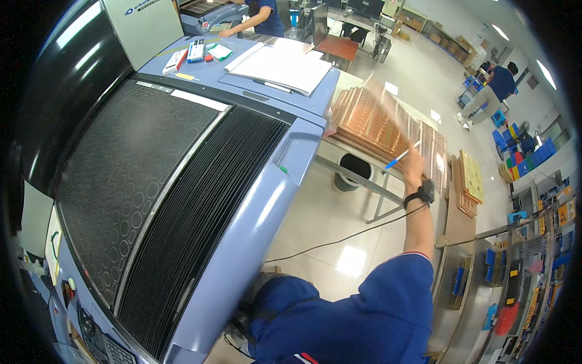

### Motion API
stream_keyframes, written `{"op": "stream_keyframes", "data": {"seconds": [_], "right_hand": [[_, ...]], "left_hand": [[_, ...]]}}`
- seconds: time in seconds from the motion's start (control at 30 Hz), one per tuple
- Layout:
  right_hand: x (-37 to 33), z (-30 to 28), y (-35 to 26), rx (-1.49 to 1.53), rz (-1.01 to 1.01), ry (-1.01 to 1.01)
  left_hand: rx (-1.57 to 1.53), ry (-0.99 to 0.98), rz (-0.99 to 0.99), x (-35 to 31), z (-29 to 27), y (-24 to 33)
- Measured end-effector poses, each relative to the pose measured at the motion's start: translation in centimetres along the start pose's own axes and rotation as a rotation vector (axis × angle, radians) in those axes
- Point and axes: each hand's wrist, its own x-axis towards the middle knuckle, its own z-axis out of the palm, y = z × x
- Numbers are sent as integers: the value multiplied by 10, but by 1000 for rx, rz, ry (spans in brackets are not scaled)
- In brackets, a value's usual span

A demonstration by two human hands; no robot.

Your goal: Inspecting a large copper PCB panel, marking specific points with a blue marker, and operating an inspection machine workstation.

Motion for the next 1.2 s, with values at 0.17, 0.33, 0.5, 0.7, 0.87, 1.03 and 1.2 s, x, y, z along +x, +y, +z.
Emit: {"op": "stream_keyframes", "data": {"seconds": [0.17,0.33,0.5,0.7,0.87,1.03,1.2], "right_hand": [[89,-127,-22,169,228,473],[82,-189,-82,1622,219,376],[22,-232,-179,2141,208,82],[-8,-254,-261,2436,85,-235],[-49,-272,-331,2401,-39,-500],[-134,-263,-396,2526,83,-902],[-203,-292,-442,2558,88,-1218]], "left_hand": [[11,-24,-37,-3,10,-28],[-10,-5,-93,-17,13,-38],[-162,151,-79,-14,1,0],[-480,609,-156,-28,-64,65],[-646,993,-335,-33,-135,86],[-792,1214,-33,9,-151,58],[-1254,878,266,25,-168,103]]}}
